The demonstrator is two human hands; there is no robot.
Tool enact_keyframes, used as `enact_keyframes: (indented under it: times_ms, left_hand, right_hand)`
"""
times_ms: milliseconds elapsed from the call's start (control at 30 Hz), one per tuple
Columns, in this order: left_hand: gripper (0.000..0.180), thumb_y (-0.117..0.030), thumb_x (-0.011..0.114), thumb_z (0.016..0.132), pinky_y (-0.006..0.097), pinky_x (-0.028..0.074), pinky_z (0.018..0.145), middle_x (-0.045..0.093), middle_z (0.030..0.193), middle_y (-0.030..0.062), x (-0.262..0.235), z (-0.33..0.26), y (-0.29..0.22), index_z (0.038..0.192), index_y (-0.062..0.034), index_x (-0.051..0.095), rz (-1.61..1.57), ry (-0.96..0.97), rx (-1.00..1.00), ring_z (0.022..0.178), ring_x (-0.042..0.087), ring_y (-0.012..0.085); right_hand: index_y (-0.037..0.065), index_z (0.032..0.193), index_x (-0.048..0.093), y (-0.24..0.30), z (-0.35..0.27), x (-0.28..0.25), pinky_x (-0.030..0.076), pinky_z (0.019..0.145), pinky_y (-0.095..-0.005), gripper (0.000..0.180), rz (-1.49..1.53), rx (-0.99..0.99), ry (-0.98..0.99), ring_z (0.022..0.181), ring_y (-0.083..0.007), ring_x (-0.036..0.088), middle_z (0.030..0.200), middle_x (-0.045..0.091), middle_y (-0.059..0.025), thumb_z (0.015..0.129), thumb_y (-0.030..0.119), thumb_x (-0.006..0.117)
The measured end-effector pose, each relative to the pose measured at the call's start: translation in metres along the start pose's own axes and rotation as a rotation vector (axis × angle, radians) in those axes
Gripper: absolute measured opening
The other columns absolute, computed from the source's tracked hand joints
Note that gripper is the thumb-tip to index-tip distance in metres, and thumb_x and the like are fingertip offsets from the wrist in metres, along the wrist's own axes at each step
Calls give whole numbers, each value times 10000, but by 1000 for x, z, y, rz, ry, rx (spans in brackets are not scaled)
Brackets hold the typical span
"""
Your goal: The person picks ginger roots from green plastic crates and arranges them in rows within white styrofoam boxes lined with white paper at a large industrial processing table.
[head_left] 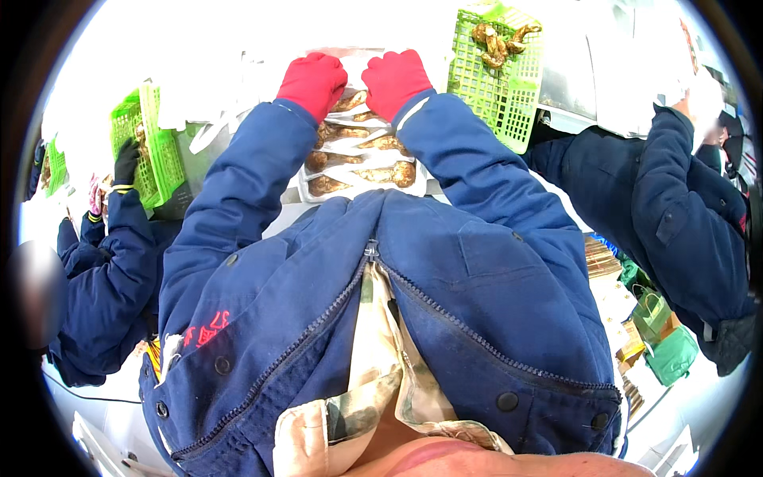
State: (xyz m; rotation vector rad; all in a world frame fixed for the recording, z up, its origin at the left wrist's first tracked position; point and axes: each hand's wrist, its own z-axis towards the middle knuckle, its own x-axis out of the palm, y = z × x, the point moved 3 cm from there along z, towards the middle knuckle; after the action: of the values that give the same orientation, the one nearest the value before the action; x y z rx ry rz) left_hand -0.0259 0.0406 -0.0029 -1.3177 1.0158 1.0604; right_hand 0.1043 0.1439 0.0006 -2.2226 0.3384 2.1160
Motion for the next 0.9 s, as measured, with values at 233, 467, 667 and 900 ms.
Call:
enact_keyframes:
  times_ms: [233,467,667,900]
  left_hand:
    - [120,-143,620,827,420,478,784,608,895,101,3,-6,-13,918,-74,583,28,111,-47,918,580,310]
    - [227,-244,654,847,445,449,861,601,915,127,-17,-12,-15,978,-60,634,19,67,-37,941,568,320]
    - [223,-256,650,858,443,372,1058,612,1128,121,-4,-24,-6,960,-57,639,-15,-132,-11,1150,530,322]
    - [254,-271,617,860,464,281,1138,610,1117,151,5,-25,-2,935,-30,642,-13,-147,-12,1167,522,310]
  right_hand:
    - [154,936,673,-14,-9,0,423,785,-429,177,2,43,53,927,-225,605,931,650,-25,840,290,613]
    - [180,878,671,-11,-21,4,412,796,-407,99,-9,81,4,918,-211,599,896,646,-17,850,175,575]
    - [162,800,646,-10,-32,5,391,777,-455,74,-29,88,-73,873,-242,581,810,611,-32,819,198,584]
    - [145,752,637,-10,-31,8,378,768,-482,143,-81,41,-158,805,-256,580,771,618,-48,814,266,590]
